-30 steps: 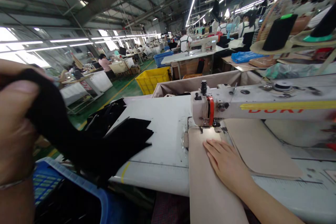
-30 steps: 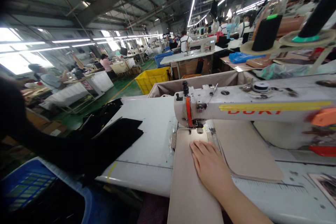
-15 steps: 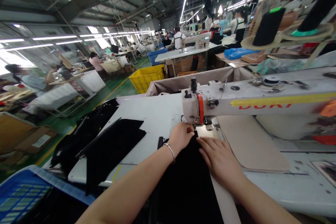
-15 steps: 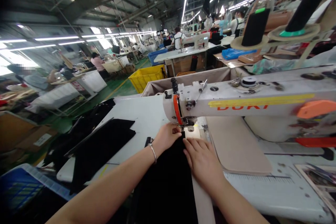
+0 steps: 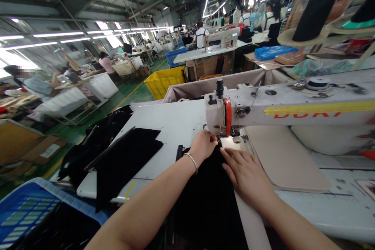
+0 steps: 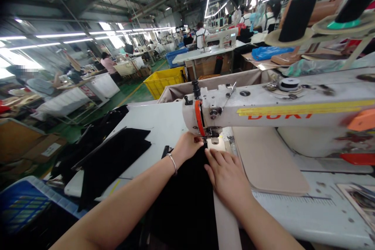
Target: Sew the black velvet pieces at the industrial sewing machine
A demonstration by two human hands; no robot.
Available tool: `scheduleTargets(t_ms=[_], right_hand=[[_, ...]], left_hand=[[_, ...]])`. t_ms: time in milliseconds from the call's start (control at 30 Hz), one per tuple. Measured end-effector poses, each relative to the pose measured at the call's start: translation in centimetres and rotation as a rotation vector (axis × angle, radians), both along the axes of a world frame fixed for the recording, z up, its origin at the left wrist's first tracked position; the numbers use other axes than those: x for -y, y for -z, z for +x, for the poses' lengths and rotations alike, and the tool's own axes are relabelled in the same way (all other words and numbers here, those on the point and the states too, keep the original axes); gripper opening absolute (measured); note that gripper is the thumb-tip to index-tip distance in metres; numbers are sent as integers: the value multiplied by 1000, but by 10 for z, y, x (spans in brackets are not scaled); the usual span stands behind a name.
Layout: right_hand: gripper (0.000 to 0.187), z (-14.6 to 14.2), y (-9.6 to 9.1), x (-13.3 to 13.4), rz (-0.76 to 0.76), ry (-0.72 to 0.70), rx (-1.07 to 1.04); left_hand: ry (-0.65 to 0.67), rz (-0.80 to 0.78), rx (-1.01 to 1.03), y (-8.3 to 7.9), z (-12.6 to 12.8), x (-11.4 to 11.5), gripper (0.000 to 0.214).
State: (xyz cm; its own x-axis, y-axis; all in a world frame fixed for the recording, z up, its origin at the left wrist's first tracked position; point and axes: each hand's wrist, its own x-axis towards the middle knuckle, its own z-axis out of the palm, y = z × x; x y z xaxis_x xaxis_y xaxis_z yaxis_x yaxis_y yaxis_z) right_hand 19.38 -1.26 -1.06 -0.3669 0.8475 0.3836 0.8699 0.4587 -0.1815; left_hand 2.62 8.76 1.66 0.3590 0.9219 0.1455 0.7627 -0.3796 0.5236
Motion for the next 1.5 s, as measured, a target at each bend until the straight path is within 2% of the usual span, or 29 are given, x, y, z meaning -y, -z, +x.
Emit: scheduleTargets(t_ms=[67, 200, 267, 467, 633, 767, 867, 967, 1033, 1100, 1267, 1500], right_hand=[[44, 1, 1, 0, -4, -5, -12], [38, 2, 3, 1, -17, -25, -21], [39, 3, 5, 1, -13, -20, -11], [49, 3, 6, 2, -2, -10, 23], [48, 1, 6, 0, -2, 0, 26], [46, 1, 8, 5, 6, 9, 13], [46, 6, 11, 26, -11, -14, 7], [48, 12, 15, 54, -14, -62, -7], [49, 15, 16, 68, -13, -75, -12], [50, 16, 16, 74, -25, -71, -9], [54, 18, 18, 72, -43, -80, 19], [55, 17, 21, 70, -34, -74, 44]], left_hand=[[24, 50, -20, -3, -4, 11, 8], [265, 178, -132, -1, -18, 40, 24], [325, 197, -180, 4, -23, 48, 30], [328, 203, -223, 11, -24, 44, 33], [348, 193, -178, 13, -25, 40, 31], [328, 135, -182, 4, -28, 41, 36], [423, 33, -202, -14, -36, 71, 38], [649, -70, -187, -30, -48, 121, 62], [742, -88, -206, -35, -56, 149, 61], [760, -77, -239, -34, -61, 164, 50], [740, -54, -302, -31, -65, 165, 42], [763, -36, -278, -40, -59, 159, 39]])
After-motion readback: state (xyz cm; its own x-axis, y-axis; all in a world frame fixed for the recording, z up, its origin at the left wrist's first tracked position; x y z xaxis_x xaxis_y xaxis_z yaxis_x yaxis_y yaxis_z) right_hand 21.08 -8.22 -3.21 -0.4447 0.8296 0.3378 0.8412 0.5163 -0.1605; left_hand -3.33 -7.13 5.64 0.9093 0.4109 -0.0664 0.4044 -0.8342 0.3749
